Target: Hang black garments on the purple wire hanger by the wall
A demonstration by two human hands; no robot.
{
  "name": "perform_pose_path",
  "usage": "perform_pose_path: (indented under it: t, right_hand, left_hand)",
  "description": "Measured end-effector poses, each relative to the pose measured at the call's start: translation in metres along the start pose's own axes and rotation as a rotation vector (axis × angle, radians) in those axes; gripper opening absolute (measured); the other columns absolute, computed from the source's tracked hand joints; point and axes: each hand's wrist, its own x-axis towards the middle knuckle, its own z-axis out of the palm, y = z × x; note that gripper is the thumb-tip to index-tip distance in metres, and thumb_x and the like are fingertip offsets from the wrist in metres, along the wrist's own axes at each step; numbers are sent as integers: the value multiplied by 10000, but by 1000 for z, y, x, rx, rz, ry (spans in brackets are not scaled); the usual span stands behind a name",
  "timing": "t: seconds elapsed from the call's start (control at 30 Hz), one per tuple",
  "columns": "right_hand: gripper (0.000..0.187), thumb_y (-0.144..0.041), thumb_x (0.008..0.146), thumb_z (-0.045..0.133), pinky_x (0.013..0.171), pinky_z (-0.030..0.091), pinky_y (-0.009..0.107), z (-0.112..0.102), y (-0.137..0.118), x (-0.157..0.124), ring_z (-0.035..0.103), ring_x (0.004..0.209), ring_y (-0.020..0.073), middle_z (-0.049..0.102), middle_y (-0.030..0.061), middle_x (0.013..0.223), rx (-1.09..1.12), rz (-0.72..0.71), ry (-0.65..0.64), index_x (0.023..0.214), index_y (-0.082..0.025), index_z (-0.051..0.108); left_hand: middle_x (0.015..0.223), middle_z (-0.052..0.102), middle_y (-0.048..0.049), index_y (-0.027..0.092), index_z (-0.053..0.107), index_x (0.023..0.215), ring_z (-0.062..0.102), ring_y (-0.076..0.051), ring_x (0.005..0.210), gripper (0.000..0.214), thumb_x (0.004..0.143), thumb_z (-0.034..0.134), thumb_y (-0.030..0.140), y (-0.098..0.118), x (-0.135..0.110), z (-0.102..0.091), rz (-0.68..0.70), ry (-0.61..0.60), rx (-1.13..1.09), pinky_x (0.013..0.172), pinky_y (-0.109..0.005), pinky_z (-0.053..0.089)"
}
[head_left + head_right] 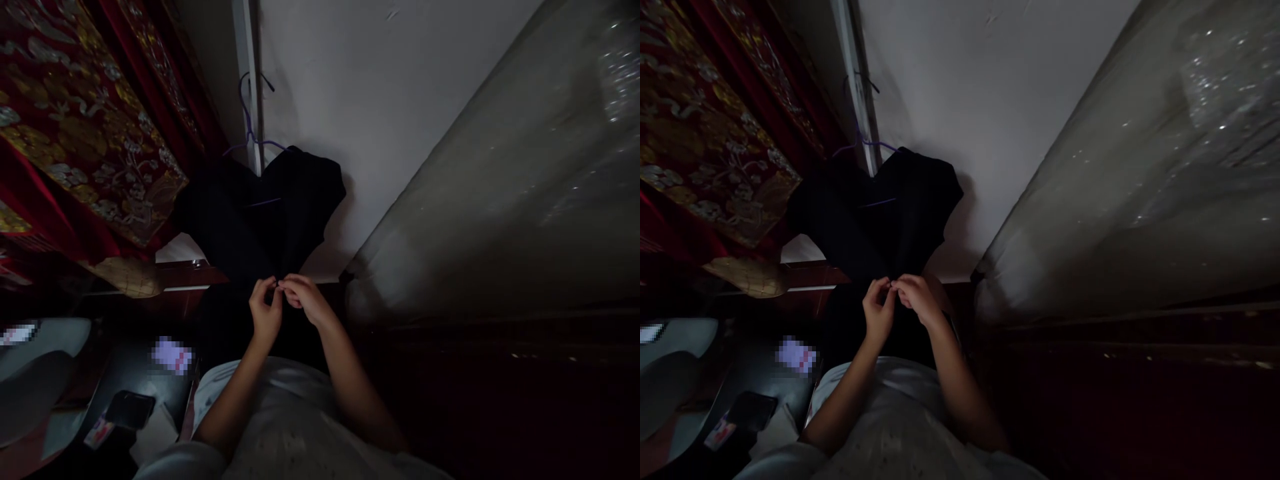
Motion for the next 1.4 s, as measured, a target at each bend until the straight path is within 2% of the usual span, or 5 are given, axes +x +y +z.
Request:
perform_pose_path:
  t: [0.43,0.57,0.77,1.13,1.4]
  right_hand:
    - [210,-346,594,731,377,151,181,12,-9,3,233,374,26,283,-111,399,214,-19,-15,613,-149,663]
    - [214,-331,640,771,363,167,191,28,-73,35,301,387,27,494,-46,492,180,-293,65,709,-137,714]
    - [186,-296,872,712,383,186,149,42,-176,78,349,391,26,341,-98,485,109,-611,92,772,-153,650]
    - [288,-370,919,674,379,202,154,40,-161,59,309,399,28,335,-96,526,89,-608,43,739,-190,539]
    - [215,-221,885,628,523,309,188,55,-153,80,399,537,60,422,-60,583,-89,-772,128,682,-176,573]
  left_hand:
    - [878,625,-40,185,632,915,613,-181,845,79,971,580,207,5,10,-7,83,-45,61,784,-292,476]
    - [881,606,-47,188,622,906,590,-193,855,79,961,564,186,-4,16,7,136,-77,107,773,-295,455]
    - [875,632,-60,174,646,878,615,-206,868,91,919,582,124,-18,32,29,104,-199,106,795,-316,472]
    - [1001,651,-27,207,682,1232,672,-221,1066,292,960,729,303,137,174,-21,448,-233,-27,1006,-388,498]
    - [866,670,-16,118,680,1008,671,-168,834,86,989,683,201,167,188,-20,600,-198,284,921,-342,523]
